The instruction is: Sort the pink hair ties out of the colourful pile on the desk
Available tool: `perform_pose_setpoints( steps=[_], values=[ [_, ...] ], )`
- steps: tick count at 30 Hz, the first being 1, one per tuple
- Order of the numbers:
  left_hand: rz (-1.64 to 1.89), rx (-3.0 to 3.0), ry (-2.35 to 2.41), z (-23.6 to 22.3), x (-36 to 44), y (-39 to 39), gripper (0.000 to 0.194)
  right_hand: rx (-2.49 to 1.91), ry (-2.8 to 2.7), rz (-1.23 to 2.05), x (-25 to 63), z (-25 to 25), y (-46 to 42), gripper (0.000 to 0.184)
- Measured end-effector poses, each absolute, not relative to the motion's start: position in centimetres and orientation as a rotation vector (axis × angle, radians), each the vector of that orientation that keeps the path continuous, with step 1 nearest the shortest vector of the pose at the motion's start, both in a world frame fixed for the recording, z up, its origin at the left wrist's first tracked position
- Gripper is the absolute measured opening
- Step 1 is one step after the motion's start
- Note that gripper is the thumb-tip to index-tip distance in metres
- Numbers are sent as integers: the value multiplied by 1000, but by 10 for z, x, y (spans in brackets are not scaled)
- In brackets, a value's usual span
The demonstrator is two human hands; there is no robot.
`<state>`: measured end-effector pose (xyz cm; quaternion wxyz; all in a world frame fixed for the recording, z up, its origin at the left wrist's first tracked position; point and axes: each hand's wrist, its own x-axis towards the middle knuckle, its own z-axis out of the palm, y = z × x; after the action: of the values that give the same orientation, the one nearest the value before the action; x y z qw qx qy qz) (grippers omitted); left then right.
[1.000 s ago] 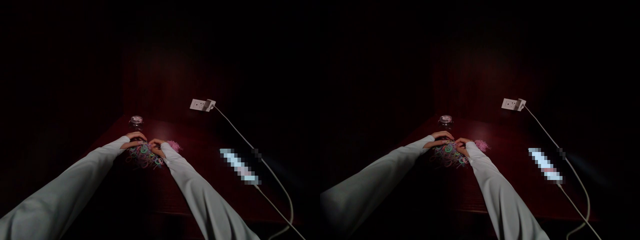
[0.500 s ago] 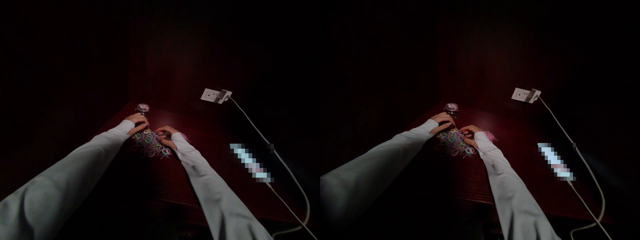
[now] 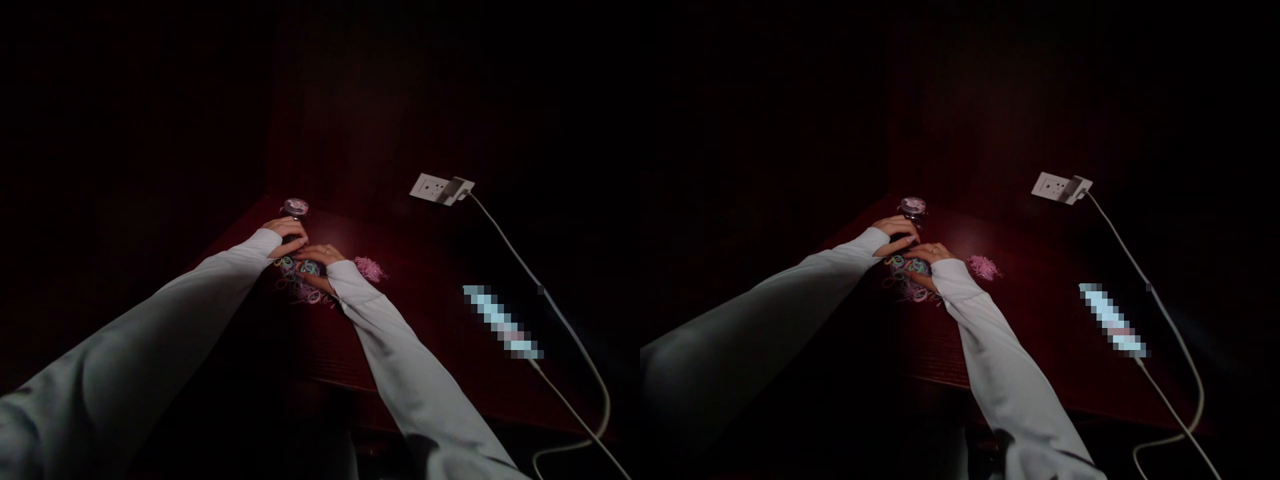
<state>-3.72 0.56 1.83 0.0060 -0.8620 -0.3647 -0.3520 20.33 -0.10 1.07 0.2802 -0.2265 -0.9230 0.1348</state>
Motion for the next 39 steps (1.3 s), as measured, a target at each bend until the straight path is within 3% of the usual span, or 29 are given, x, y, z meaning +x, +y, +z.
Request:
perform_pose_setpoints(
  steps=[9,17,39],
  values=[
    [-1112,-2728,-1150,16,-38,11,43,-679,-2434,434,213,8,6,12],
    [-1158,-2708,-1130,13,-37,9,42,-718,-2439,478,231,17,6,6],
    [-1070,-2741,-1289,8,-39,13,45,-806,-2458,191,214,13,-6,18]
  ],
)
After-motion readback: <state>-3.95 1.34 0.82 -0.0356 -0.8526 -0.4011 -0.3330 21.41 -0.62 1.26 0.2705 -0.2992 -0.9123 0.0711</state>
